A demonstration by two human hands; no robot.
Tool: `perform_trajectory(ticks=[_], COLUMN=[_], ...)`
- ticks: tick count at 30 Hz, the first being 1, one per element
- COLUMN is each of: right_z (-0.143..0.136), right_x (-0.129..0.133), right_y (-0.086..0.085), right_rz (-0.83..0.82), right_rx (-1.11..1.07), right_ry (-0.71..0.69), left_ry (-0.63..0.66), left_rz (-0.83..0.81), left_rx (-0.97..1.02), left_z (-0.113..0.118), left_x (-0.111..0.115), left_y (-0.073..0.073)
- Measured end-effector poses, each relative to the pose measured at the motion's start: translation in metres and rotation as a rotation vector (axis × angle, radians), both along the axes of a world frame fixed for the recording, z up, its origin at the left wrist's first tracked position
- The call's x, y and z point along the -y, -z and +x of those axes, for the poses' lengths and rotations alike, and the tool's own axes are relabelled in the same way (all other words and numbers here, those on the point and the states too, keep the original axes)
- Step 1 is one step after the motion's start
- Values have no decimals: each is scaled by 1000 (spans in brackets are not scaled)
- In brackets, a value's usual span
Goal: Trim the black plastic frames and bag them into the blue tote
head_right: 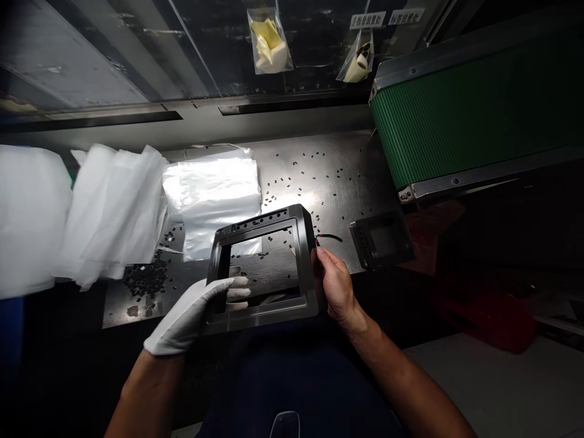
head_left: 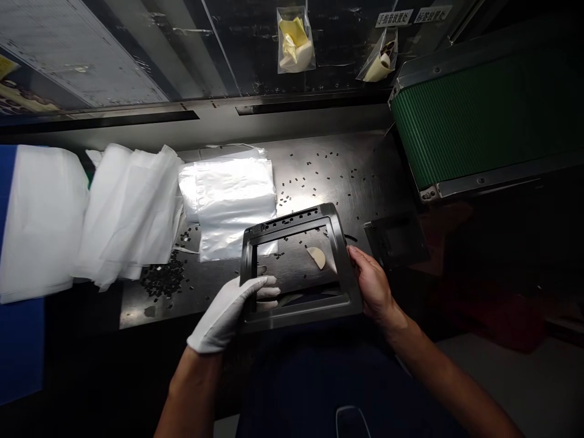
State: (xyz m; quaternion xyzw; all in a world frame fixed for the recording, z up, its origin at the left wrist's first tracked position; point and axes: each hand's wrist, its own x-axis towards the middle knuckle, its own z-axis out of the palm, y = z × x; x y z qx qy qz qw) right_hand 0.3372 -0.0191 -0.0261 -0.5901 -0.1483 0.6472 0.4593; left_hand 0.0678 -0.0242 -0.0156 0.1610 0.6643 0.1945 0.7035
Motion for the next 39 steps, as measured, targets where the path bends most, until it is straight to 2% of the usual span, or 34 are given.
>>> perform_trajectory(ticks=[10,18,25,34,39], right_z=[3,0,-7,-15,-26], right_x=[-5,-1,1,6,7], right_y=[-13,-10,-18,-23,-19], right_rz=[1,80,138,208,229], right_rx=[-2,56,85,230,295], right_ry=[5,-61,-129,-236,-287], left_ry=[43,21,12,-64,-59], left_rz=[-19,42,115,194,213], left_rx=[68,-21,-52,-6,19], left_z=[2,-4,-14,-26,-40], left_x=[-1,3,7,18,24], left_y=[5,-13,-23,-23,-15])
